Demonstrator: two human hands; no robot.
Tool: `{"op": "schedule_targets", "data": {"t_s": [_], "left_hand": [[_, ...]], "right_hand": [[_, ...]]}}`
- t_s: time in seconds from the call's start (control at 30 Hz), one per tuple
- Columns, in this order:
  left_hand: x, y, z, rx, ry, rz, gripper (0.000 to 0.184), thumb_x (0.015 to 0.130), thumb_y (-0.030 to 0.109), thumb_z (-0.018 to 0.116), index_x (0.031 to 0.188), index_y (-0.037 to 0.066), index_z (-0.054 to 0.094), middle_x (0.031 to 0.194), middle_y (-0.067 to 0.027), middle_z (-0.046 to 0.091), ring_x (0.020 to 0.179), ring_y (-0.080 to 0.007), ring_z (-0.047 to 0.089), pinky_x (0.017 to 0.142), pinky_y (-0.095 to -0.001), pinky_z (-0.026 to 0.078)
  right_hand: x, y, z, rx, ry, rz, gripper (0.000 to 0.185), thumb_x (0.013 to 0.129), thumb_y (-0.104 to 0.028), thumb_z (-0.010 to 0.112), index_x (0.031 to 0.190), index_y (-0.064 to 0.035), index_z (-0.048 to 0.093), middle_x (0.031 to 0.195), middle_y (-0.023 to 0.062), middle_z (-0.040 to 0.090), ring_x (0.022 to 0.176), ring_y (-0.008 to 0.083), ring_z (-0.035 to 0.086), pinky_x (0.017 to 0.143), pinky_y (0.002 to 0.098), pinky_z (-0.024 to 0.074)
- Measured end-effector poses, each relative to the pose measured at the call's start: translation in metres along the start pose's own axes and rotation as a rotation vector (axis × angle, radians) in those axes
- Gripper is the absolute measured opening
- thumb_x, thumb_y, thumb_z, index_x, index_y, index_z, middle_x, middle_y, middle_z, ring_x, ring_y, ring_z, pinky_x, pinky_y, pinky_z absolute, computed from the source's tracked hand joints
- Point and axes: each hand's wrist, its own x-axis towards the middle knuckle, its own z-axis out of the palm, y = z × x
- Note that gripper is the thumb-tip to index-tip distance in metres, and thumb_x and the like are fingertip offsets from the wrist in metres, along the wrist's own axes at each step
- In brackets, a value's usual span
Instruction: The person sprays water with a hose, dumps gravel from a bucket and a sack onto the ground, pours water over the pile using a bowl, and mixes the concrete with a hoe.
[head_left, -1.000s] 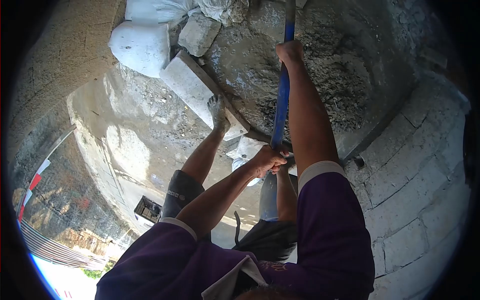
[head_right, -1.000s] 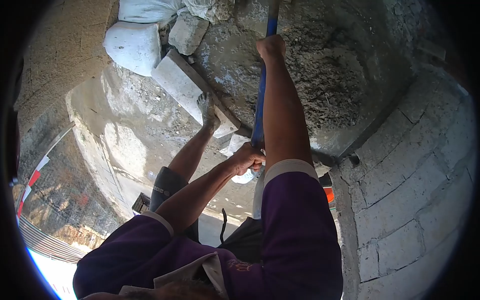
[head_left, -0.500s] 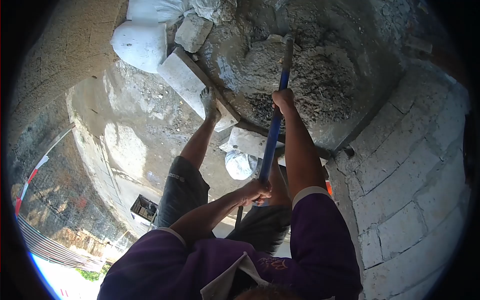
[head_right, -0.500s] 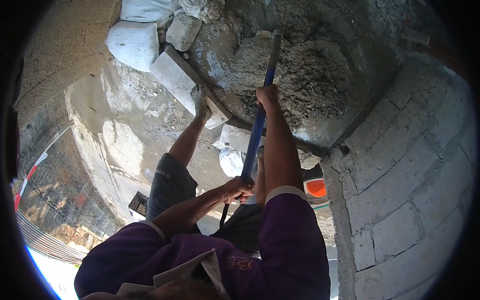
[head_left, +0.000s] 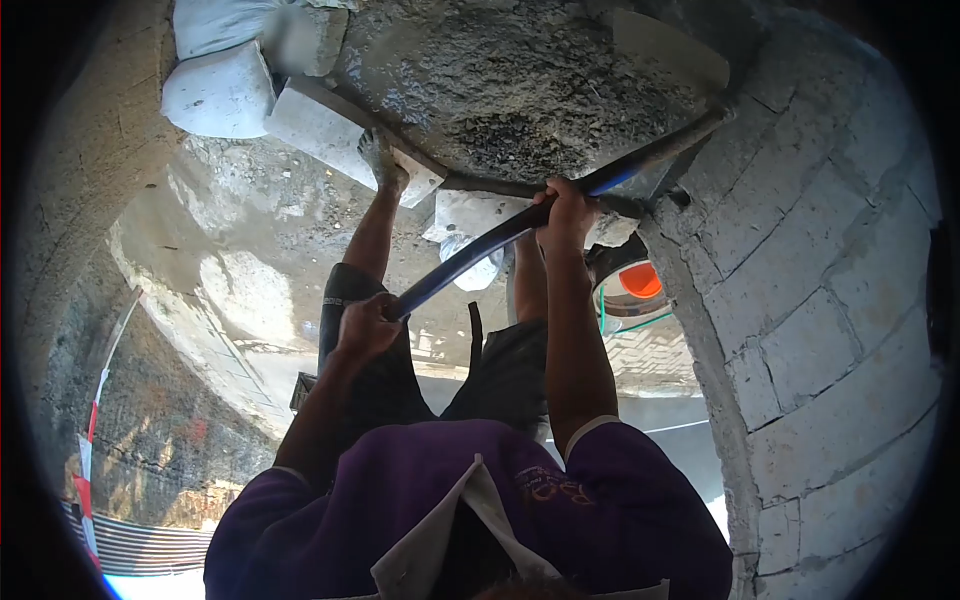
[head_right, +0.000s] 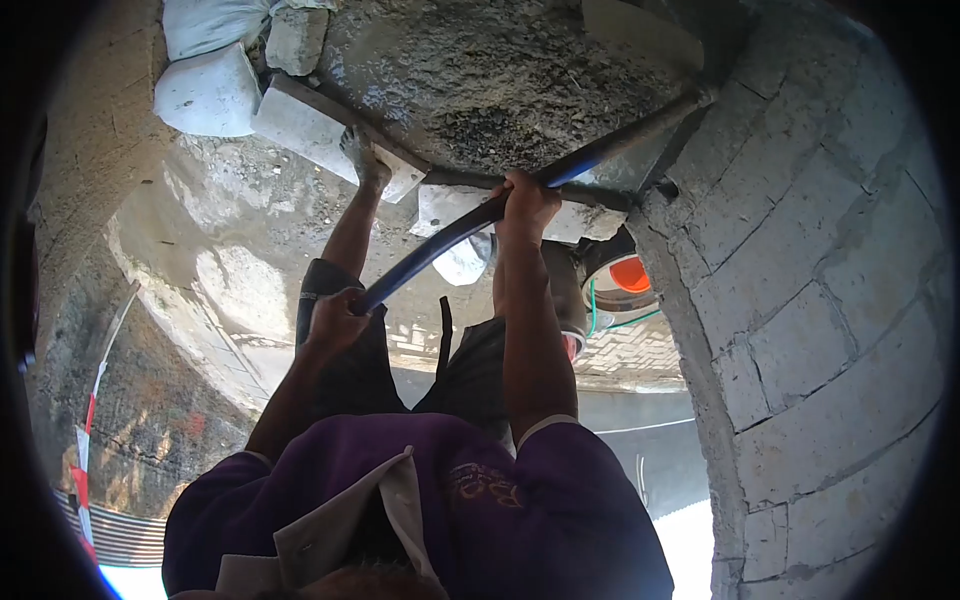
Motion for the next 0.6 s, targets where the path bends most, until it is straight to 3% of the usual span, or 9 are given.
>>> {"op": "schedule_targets", "data": {"t_s": [0.17, 0.2, 0.27, 0.37, 0.43, 0.47, 0.5, 0.57, 0.6], "left_hand": [[-0.082, 0.037, -0.135, 0.165, 0.165, 0.289, 0.025, 0.066, 0.011, 0.080, 0.086, 0.007, 0.066, 0.071, -0.0071, 0.063, 0.061, -0.0255, 0.063, 0.054, -0.0345, 0.051], [-0.088, 0.036, -0.152, 0.253, 0.142, 0.566, 0.030, 0.065, 0.014, 0.083, 0.088, 0.005, 0.066, 0.075, -0.0060, 0.063, 0.057, -0.0218, 0.060, 0.052, -0.0326, 0.050], [-0.103, 0.028, -0.159, 0.196, 0.357, 0.381, 0.029, 0.070, 0.020, 0.082, 0.088, 0.004, 0.067, 0.081, -0.0056, 0.062, 0.060, -0.0166, 0.057, 0.052, -0.0306, 0.049], [-0.064, 0.046, -0.139, -0.400, 0.988, 0.187, 0.061, 0.079, 0.027, 0.075, 0.126, 0.001, 0.047, 0.093, -0.0097, 0.059, 0.075, -0.0158, 0.057, 0.064, -0.0295, 0.050], [-0.015, 0.089, -0.129, -0.970, 1.075, 0.061, 0.071, 0.091, 0.048, 0.055, 0.134, -0.004, 0.030, 0.118, -0.0224, 0.046, 0.098, -0.0338, 0.059, 0.089, -0.0472, 0.050], [0.011, 0.100, -0.130, -1.269, 0.980, 0.059, 0.077, 0.090, 0.055, 0.052, 0.133, -0.005, 0.029, 0.114, -0.0233, 0.045, 0.105, -0.0436, 0.056, 0.097, -0.0619, 0.041], [0.032, 0.129, -0.131, -1.449, 0.833, -0.002, 0.070, 0.091, 0.050, 0.053, 0.131, -0.005, 0.034, 0.096, -0.0177, 0.052, 0.095, -0.0395, 0.059, 0.097, -0.0632, 0.039], [0.079, 0.137, -0.153, -1.355, 0.713, 0.190, 0.055, 0.093, 0.042, 0.055, 0.126, -0.002, 0.046, 0.056, -0.0001, 0.041, 0.065, -0.0207, 0.053, 0.081, -0.0479, 0.045], [0.103, 0.135, -0.166, -1.073, 0.621, 0.345, 0.051, 0.096, 0.039, 0.050, 0.126, -0.002, 0.047, 0.057, 0.0008, 0.040, 0.062, -0.0175, 0.049, 0.074, -0.0432, 0.043]], "right_hand": [[-0.066, 0.029, 0.008, 0.322, -0.050, 0.297, 0.010, 0.073, -0.003, 0.060, 0.071, -0.0062, 0.050, 0.062, 0.0056, 0.047, 0.051, 0.0206, 0.051, 0.050, 0.0361, 0.0444], [-0.068, 0.048, 0.008, 0.380, -0.062, 0.318, 0.010, 0.072, -0.002, 0.059, 0.071, -0.0059, 0.049, 0.061, 0.0066, 0.046, 0.049, 0.0211, 0.050, 0.049, 0.0356, 0.0441], [-0.067, 0.067, 0.014, 0.414, -0.066, 0.463, 0.009, 0.073, -0.004, 0.057, 0.070, -0.0064, 0.049, 0.061, 0.0065, 0.046, 0.050, 0.0207, 0.050, 0.049, 0.0364, 0.0438], [-0.046, 0.098, 0.027, 0.540, -0.048, 0.512, 0.008, 0.075, -0.005, 0.054, 0.068, -0.0064, 0.049, 0.058, 0.0060, 0.045, 0.054, 0.0203, 0.051, 0.052, 0.0360, 0.0437], [-0.038, 0.118, 0.034, 0.644, -0.044, 0.570, 0.007, 0.076, -0.006, 0.053, 0.070, -0.0058, 0.049, 0.057, 0.0067, 0.046, 0.053, 0.0212, 0.050, 0.054, 0.0360, 0.0440], [-0.038, 0.130, 0.040, 0.712, -0.061, 0.572, 0.006, 0.078, -0.008, 0.055, 0.073, -0.0050, 0.052, 0.061, 0.0073, 0.049, 0.056, 0.0223, 0.052, 0.055, 0.0368, 0.0450], [-0.040, 0.143, 0.049, 0.792, -0.090, 0.548, 0.008, 0.079, -0.010, 0.056, 0.075, -0.0048, 0.053, 0.063, 0.0077, 0.051, 0.059, 0.0227, 0.054, 0.056, 0.0374, 0.0459], [-0.041, 0.151, 0.062, 0.903, -0.143, 0.550, 0.010, 0.082, -0.013, 0.057, 0.078, -0.0044, 0.055, 0.069, 0.0088, 0.055, 0.067, 0.0229, 0.057, 0.059, 0.0383, 0.0479], [-0.040, 0.148, 0.067, 0.932, -0.172, 0.580, 0.011, 0.084, -0.014, 0.057, 0.080, -0.0042, 0.056, 0.073, 0.0096, 0.057, 0.071, 0.0229, 0.059, 0.061, 0.0386, 0.0489]]}}
